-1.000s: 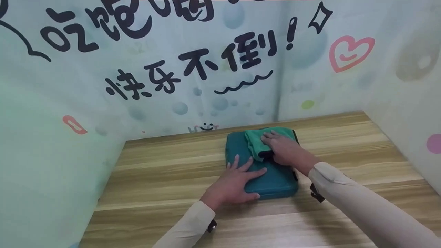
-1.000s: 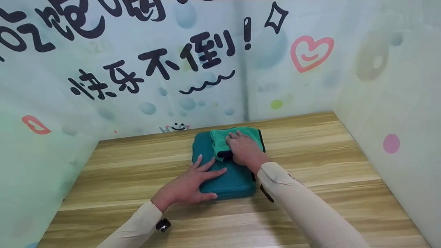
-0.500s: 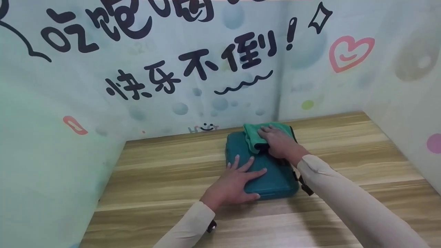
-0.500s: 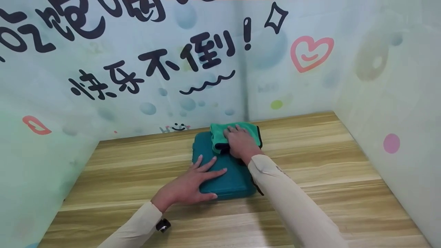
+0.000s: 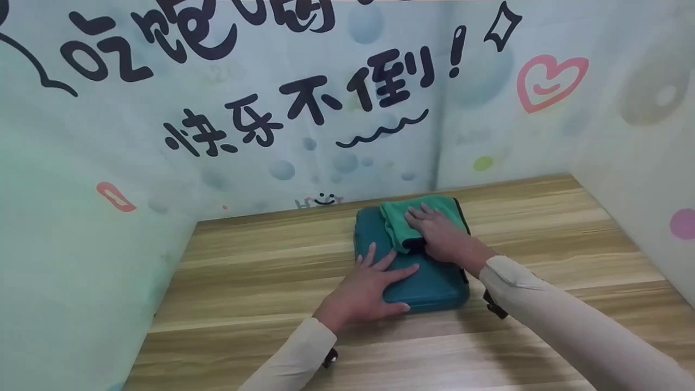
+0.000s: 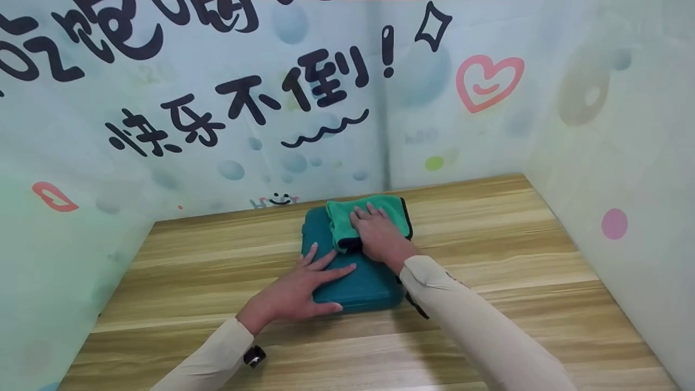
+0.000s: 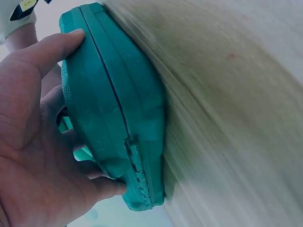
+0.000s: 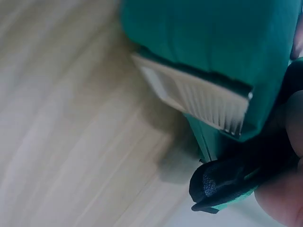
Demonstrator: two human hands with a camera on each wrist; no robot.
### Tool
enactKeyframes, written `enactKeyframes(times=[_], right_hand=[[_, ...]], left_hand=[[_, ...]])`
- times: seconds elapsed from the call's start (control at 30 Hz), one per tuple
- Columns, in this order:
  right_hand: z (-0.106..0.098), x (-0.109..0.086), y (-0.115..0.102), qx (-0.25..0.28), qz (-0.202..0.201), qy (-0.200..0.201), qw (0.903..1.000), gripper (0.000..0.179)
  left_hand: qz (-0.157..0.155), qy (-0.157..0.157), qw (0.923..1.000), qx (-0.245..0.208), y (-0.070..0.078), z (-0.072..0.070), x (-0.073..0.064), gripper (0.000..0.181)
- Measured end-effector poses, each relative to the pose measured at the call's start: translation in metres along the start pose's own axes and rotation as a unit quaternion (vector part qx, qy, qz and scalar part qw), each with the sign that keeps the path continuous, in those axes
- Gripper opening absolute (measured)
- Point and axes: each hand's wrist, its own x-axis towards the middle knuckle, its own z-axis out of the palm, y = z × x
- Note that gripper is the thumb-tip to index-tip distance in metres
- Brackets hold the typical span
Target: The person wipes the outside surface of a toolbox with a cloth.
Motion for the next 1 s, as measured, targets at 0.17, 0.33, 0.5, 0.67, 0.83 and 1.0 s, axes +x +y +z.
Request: enactKeyframes(times=[0.17, 0.33, 0.5, 0.67, 0.83, 1.0], right_hand=[[0.003, -0.016, -0.007, 0.012, -0.032, 0.018, 0.9993, 0.069], [0.005, -0.028, -0.016, 0.003, -0.035, 0.012, 0.9993, 0.071], [0.007, -0.037, -0.023, -0.014, -0.049, 0.02, 0.9985, 0.068], [0.008, -0.046, -0.028, -0.025, -0.072, 0.03, 0.9966, 0.068], [0.009, -0.058, -0.033, -0.043, -0.098, 0.033, 0.9938, 0.072], [0.011, -0.07, -0.04, -0.065, -0.109, 0.033, 0.9913, 0.072]], left_hand=[[0.004, 0.008, 0.9999, 0.012, -0.002, 0.002, 0.002, 0.071], [-0.001, 0.028, 0.9996, 0.001, -0.003, 0.006, 0.003, 0.072], [-0.028, 0.061, 0.9972, -0.034, -0.006, 0.01, 0.003, 0.087], [-0.075, 0.091, 0.9895, -0.084, -0.01, 0.013, 0.0, 0.116], [-0.091, 0.088, 0.9893, -0.073, -0.013, 0.015, -0.001, 0.128], [-0.091, 0.095, 0.9884, -0.075, -0.014, 0.021, -0.002, 0.132]])
